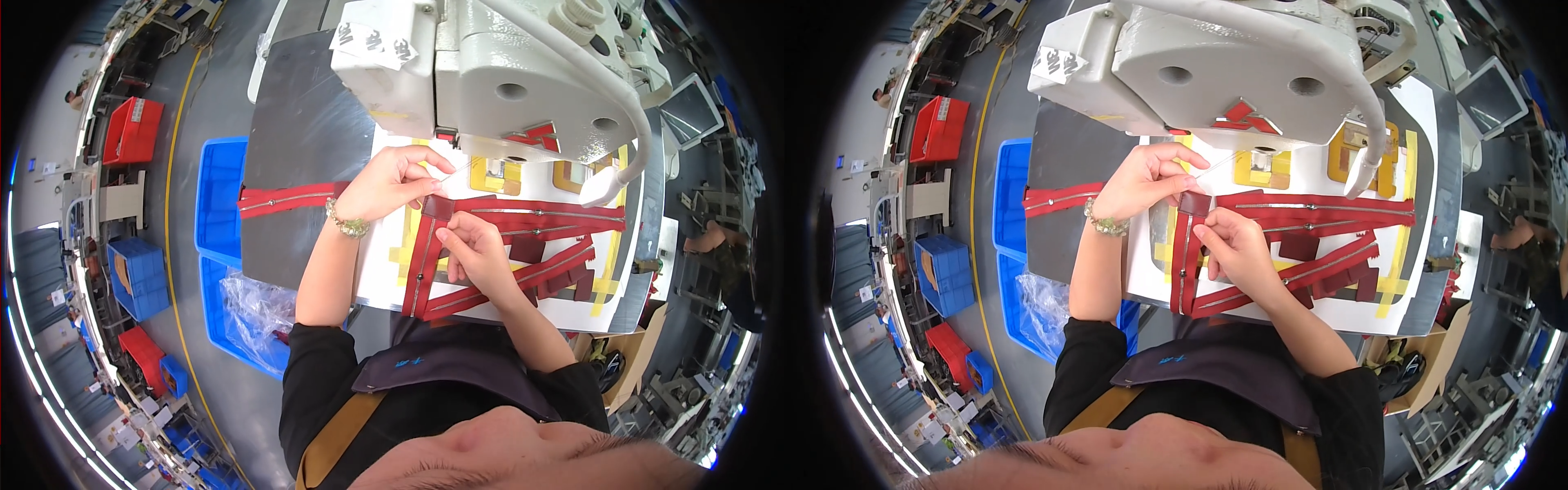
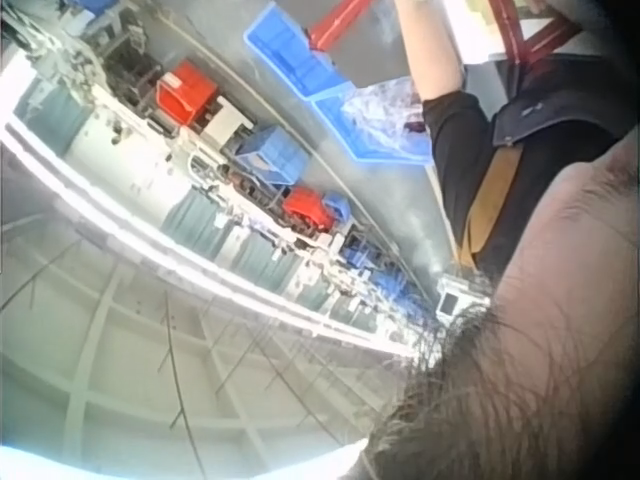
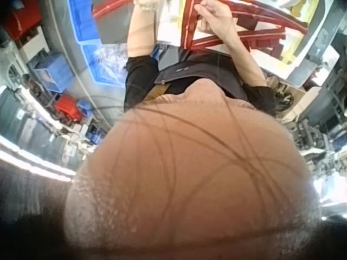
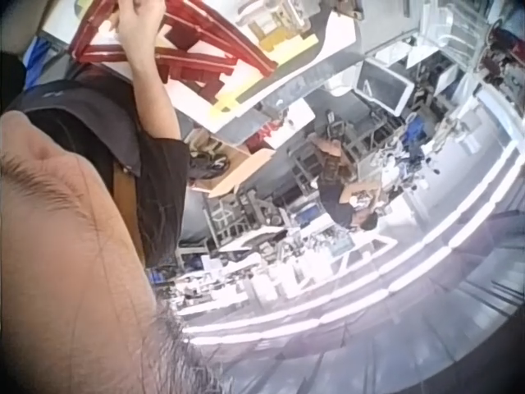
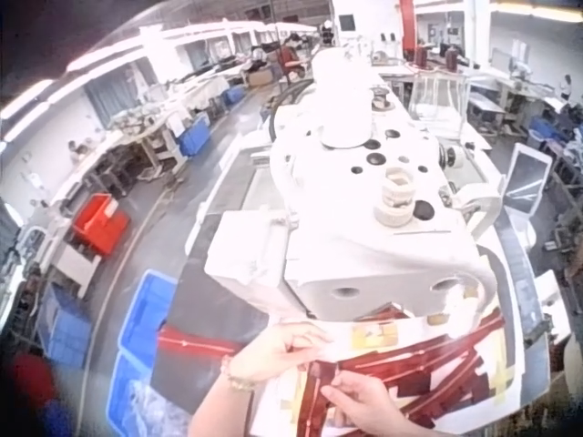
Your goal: The person is sewing zippers onto leather strips using an industrial sewing machine.
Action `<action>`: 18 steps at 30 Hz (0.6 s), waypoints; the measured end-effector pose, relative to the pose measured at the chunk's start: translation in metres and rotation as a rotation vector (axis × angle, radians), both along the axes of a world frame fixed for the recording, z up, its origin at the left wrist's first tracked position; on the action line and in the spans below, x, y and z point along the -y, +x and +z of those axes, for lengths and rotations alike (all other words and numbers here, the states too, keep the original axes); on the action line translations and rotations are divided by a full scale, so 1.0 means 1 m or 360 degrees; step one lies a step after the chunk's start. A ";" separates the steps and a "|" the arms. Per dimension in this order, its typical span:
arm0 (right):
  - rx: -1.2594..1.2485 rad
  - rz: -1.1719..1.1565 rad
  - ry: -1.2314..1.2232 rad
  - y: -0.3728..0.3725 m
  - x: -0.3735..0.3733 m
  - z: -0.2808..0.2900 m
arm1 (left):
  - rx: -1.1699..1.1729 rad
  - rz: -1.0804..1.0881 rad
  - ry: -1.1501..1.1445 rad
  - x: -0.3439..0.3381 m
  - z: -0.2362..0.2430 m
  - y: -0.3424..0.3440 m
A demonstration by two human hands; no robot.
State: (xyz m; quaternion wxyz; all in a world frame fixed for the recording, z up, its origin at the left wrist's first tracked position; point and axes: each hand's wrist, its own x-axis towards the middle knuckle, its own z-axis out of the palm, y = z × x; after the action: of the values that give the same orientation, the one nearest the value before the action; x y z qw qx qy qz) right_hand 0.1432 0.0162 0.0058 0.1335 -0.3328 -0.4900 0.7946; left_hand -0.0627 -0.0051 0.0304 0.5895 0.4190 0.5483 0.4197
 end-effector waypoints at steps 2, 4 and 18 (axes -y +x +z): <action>0.0007 -0.0016 0.0001 0.000 0.001 0.002 | -0.0053 -0.0061 0.0073 0.001 -0.004 -0.005; 0.0015 -0.0018 0.0008 0.001 0.000 0.002 | -0.0055 -0.0057 0.0076 0.000 -0.004 -0.006; 0.0026 -0.0041 -0.0035 0.001 0.001 0.003 | -0.0032 -0.0068 0.0032 0.000 -0.002 -0.004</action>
State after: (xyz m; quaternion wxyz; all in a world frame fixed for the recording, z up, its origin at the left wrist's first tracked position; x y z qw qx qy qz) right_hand 0.1444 0.0156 0.0087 0.1360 -0.3468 -0.4781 0.7954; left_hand -0.0668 -0.0054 0.0287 0.5885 0.4407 0.5409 0.4084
